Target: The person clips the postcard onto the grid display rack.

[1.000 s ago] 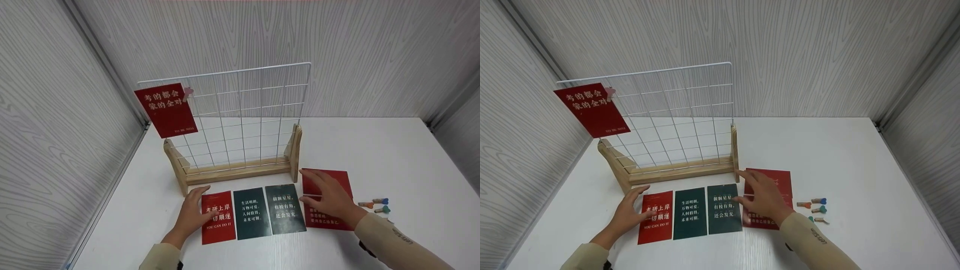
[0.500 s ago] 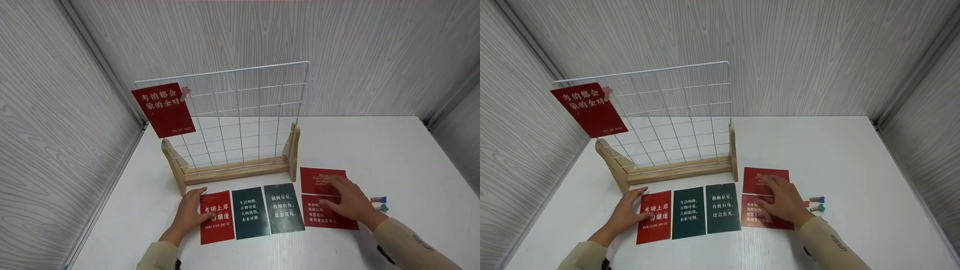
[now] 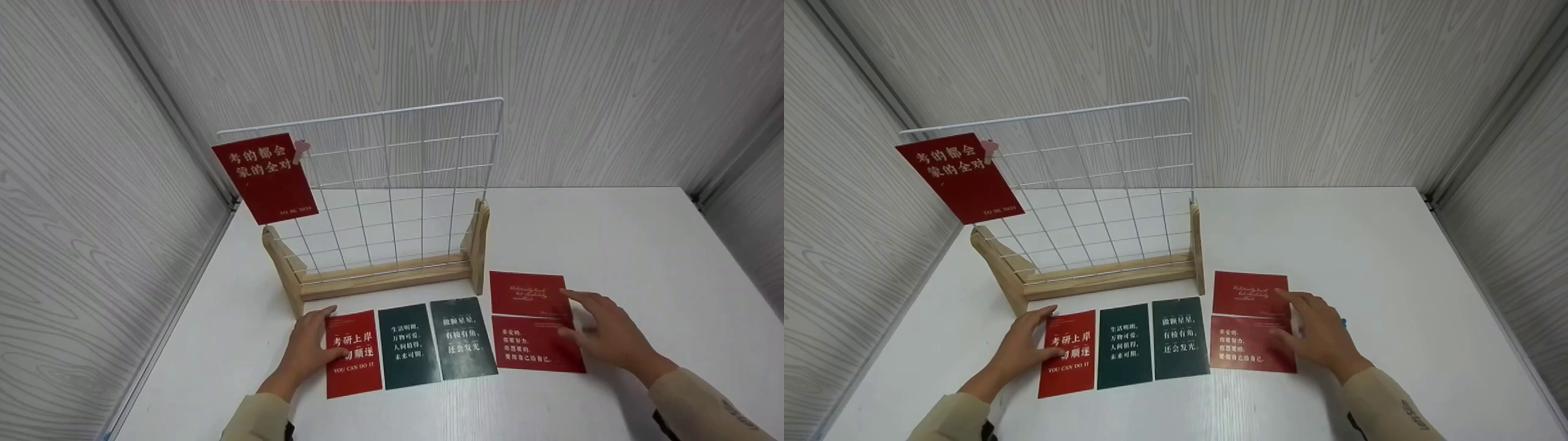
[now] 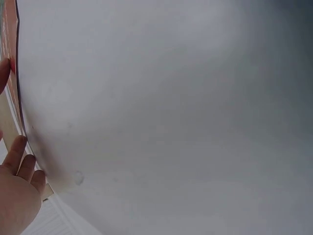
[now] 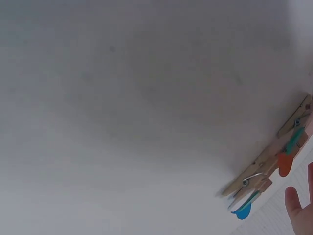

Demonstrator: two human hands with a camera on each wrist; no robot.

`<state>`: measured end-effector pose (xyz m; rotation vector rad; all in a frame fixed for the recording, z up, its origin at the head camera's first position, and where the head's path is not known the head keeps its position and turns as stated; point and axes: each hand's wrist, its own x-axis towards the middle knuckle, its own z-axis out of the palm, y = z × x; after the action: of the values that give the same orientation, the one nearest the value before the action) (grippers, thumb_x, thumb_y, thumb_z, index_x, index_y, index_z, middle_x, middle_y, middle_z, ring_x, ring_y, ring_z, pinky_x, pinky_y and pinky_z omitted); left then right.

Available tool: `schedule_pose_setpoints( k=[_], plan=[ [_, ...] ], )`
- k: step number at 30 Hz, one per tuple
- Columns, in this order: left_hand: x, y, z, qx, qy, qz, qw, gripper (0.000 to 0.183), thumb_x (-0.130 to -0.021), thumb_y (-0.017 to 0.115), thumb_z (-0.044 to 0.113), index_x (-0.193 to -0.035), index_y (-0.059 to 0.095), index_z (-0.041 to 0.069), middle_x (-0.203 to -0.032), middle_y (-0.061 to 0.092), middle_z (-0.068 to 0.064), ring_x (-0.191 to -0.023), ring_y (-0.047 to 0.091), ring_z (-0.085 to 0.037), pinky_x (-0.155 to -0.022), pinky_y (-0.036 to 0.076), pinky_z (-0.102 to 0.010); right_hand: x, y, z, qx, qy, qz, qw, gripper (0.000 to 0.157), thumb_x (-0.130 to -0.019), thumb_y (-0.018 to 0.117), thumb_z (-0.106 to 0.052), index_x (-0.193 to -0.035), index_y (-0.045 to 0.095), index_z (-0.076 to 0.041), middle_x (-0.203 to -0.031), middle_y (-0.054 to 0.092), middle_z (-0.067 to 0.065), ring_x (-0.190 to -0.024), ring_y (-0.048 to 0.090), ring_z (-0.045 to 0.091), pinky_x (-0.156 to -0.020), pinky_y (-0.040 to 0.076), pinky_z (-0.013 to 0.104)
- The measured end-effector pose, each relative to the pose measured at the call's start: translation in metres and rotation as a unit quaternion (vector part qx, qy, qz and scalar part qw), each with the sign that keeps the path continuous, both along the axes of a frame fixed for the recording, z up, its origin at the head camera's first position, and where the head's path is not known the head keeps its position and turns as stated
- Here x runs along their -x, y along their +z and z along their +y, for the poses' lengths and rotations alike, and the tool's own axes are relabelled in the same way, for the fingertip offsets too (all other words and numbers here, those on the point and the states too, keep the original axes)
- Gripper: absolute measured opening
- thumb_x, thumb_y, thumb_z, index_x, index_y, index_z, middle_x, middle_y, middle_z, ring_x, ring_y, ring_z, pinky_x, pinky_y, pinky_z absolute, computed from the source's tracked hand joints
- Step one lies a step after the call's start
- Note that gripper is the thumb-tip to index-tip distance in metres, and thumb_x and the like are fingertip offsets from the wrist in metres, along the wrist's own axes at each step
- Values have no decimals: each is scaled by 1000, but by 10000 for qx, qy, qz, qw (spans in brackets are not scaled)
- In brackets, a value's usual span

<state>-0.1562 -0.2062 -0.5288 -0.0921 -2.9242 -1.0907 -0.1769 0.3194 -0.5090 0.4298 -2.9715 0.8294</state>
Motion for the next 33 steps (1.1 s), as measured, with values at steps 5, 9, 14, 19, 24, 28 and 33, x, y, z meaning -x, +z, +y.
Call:
schedule_pose_setpoints(
  k=[5, 9, 14, 19, 24, 28, 33],
  plan=[
    [0, 0, 0, -53, -16, 28, 10000, 88, -65, 89, 24, -140, 44, 13, -131, 50, -7, -124, 42, -26, -102, 36, -50, -5, -1, 11, 251, -34, -155, 9996, 73, -81, 75, -40, -142, 42, -17, -133, 47, 15, -114, 49, 35, -79, 52, 53],
    [0, 0, 0, -121, -29, 32, 9999, 87, -65, 89, 24, -140, 44, 14, -131, 50, -7, -123, 43, -26, -102, 37, -50, -11, -1, 18, 197, -41, -98, 9997, 73, -80, 76, -40, -142, 43, -18, -131, 48, 13, -99, 60, 28, -75, 54, 46],
    [-1, 1, 1, -295, -44, 45, 9995, 87, -66, 89, 22, -140, 45, 13, -128, 49, -9, -120, 45, -27, -99, 40, -49, -19, -2, 29, 141, 98, 488, 9987, 71, -77, 81, -29, -138, 47, -17, -123, 53, 9, -96, 60, 22, -82, 45, 50],
    [-1, 3, 1, -389, -27, 21, 9992, 87, -66, 88, 19, -141, 44, 12, -126, 48, -10, -118, 47, -27, -98, 41, -48, -26, -5, 37, 118, 82, 864, 9962, 69, -73, 84, -25, -133, 53, -14, -116, 59, 8, -98, 54, 26, -81, 41, 54],
    [-1, 4, 1, -581, -16, -27, 9983, 86, -67, 88, 15, -141, 44, 10, -125, 47, -11, -117, 48, -28, -96, 44, -47, -32, -11, 43, -107, 16, 1001, 9949, 70, -68, 87, -27, -129, 56, -13, -113, 61, 6, -99, 52, 22, -81, 43, 50],
    [0, 3, 1, -753, 33, -114, 9971, 87, -68, 87, 13, -143, 42, 10, -124, 46, -11, -108, 52, -25, -92, 48, -42, -38, -14, 44, -256, -32, 1011, 9945, 69, -65, 89, -21, -126, 58, -13, -111, 61, 4, -92, 57, 19, -78, 49, 49],
    [1, 2, 0, -787, 108, -258, 9965, 89, -70, 86, 12, -145, 38, 7, -128, 44, -14, -96, 53, -23, -86, 51, -40, -42, -17, 47, -327, -46, 726, 9968, 70, -64, 89, -19, -126, 57, -19, -115, 60, 2, -92, 60, 19, -76, 53, 49]
  ],
)
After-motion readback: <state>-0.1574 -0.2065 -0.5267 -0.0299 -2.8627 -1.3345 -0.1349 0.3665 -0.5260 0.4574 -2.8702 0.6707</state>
